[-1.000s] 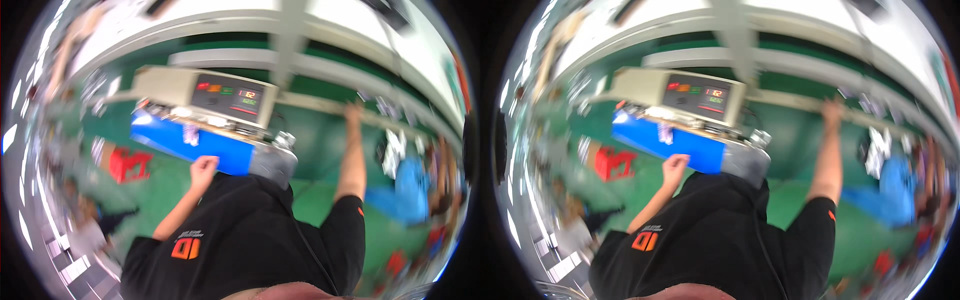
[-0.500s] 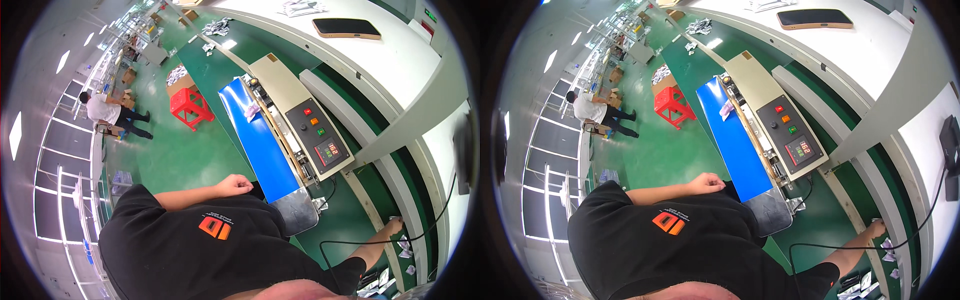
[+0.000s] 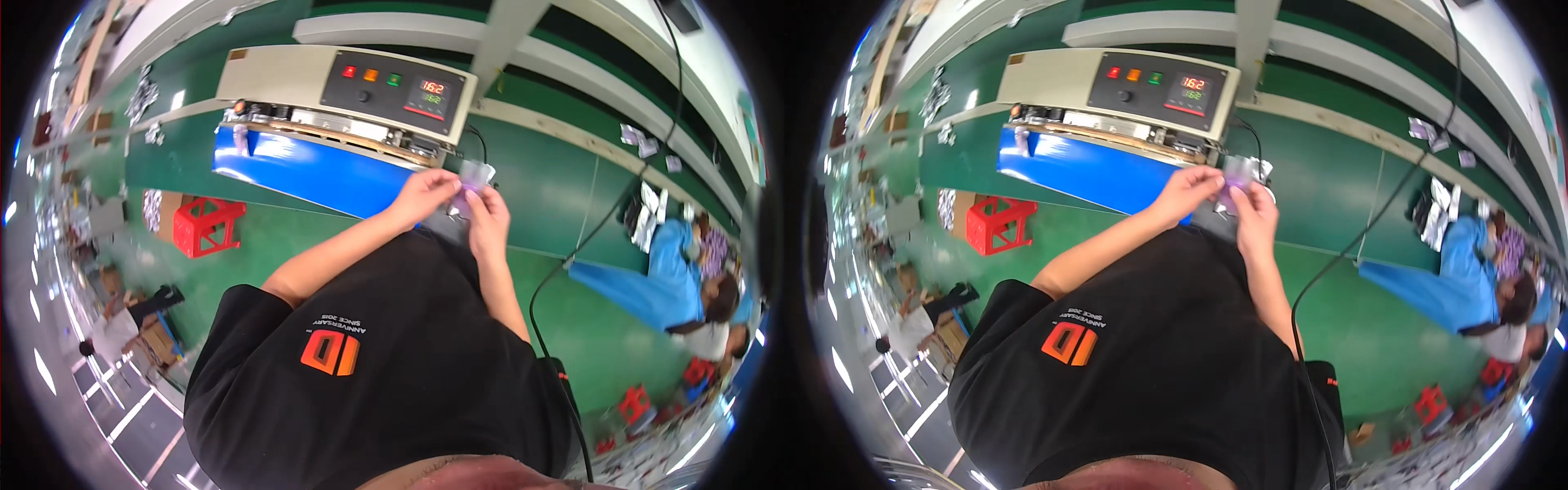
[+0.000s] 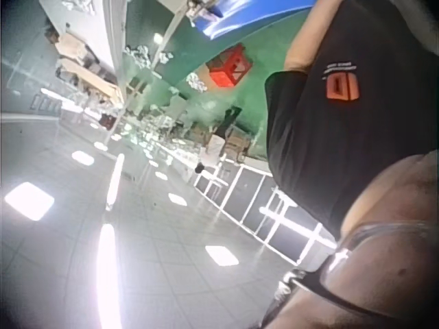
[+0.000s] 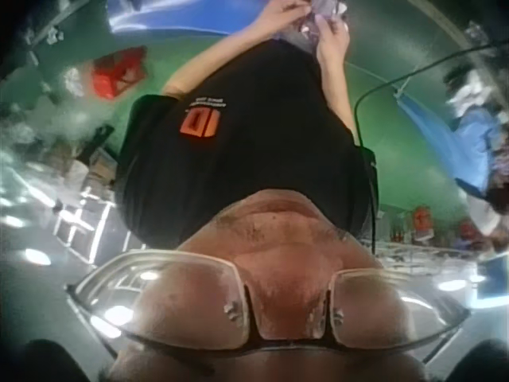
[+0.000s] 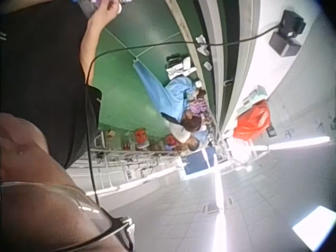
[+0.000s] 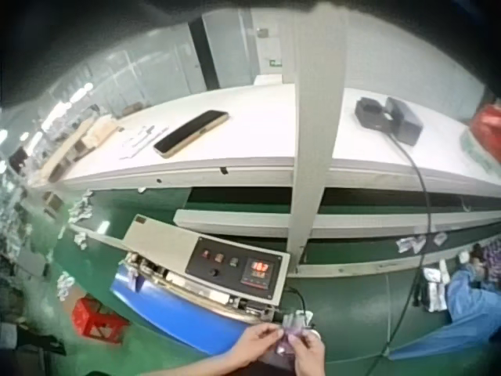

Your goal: Manually placing small foil packets into a heat sealer and placing the sealed packets onto a conveyor belt.

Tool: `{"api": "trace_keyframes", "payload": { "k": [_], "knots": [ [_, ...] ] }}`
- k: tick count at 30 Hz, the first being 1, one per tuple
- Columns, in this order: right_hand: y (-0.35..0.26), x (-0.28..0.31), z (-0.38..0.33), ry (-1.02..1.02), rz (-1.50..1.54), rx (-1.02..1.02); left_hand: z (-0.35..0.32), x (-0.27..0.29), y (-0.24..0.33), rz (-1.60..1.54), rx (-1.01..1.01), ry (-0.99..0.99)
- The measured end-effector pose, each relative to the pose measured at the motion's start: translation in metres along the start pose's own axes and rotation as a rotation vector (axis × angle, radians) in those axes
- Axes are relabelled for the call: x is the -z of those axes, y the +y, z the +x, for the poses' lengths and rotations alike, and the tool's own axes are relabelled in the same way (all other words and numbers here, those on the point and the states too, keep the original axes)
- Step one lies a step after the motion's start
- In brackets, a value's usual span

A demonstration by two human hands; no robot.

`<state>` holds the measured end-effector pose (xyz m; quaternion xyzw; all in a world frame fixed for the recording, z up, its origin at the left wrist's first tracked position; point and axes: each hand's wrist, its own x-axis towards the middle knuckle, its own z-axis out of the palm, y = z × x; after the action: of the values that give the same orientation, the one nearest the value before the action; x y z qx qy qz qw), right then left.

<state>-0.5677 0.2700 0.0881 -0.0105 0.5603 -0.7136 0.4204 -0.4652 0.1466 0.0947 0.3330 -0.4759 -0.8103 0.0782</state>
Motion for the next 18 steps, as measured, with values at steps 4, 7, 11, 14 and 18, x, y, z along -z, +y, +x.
{"api": "trace_keyframes", "payload": {
  "k": [4,7,11,14,18],
  "knots": [
    [0.003,-0.019,-0.015,0.083,0.188,-0.083,-0.009,0.007,-0.004,-0.126,0.051,0.060],
    [0.008,-0.023,-0.017,0.094,0.215,-0.115,-0.011,0.017,-0.006,-0.090,0.073,0.046],
    [0.023,-0.030,-0.012,0.154,0.035,-0.079,-0.010,0.025,-0.012,0.012,0.042,0.178],
    [0.034,-0.039,-0.004,0.220,-0.057,-0.018,-0.007,0.030,-0.013,-0.055,0.050,0.278],
    [0.040,-0.047,0.002,0.238,-0.050,-0.002,-0.002,0.035,-0.009,-0.143,0.111,0.341]
  ]
}}
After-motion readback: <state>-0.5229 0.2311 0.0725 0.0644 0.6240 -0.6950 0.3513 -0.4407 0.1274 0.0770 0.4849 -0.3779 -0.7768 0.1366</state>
